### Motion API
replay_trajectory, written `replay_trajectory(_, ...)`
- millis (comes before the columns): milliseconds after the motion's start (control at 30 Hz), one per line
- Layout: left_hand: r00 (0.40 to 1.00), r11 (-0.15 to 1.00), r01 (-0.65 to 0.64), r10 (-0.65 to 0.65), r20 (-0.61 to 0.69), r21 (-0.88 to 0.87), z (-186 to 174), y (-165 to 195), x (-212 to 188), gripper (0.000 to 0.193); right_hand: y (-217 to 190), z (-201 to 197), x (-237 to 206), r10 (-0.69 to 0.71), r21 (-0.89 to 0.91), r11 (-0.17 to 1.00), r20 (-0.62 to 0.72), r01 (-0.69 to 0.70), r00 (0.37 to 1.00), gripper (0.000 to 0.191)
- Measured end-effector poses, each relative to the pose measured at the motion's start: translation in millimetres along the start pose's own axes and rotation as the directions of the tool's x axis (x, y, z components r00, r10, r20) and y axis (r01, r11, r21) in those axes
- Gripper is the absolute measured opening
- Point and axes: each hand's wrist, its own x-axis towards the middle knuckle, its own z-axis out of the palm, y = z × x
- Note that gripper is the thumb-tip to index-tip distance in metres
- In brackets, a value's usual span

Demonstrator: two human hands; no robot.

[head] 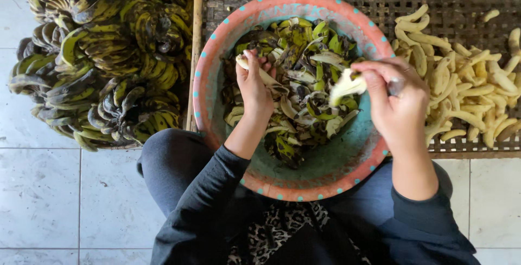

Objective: The person sits on the floor with a large basin of banana peels in front of them and peels bananas one at a time, using a small paring knife to score and remove the peels by hand. Peeled bananas are placed on a woven mat to the right and discarded peels drop into the basin.

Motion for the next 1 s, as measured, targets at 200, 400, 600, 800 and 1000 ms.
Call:
replay_trajectory(200, 0.988, 0.995, -0.04, 0.025, 0.154, 0.095, 3, -23, -13, 0.02, 14, 54, -1, -0.127, -0.15, 0.975, 0.219, 0.162, 0.967, 0.035)
replay_trajectory(400, 0.992, 0.975, -0.085, 0.063, 0.11, 0.206, -14, -33, -11, 0.019, 21, 81, -35, -0.233, -0.248, 0.922, 0.253, 0.296, 0.939, 0.02)
replay_trajectory(600, 0.995, 0.959, -0.021, 0.048, -0.09, 0.282, -36, -16, 3, 0.023, 29, 46, -15, -0.096, 0.315, 0.946, 0.493, -0.074, 0.865, 0.01)
replay_trajectory(800, 0.989, 0.956, -0.145, 0.144, 0.023, 0.256, -40, -8, 8, 0.023, 22, 44, -15, 0.104, -0.191, 0.981, 0.386, -0.031, 0.916, 0.016)
replay_trajectory(1000, 0.975, 0.874, 0.035, -0.136, 0.175, 0.485, -4, -41, -45, 0.04, 35, 65, -25, 0.155, -0.271, 0.961, 0.401, -0.045, 0.903, 0.043)
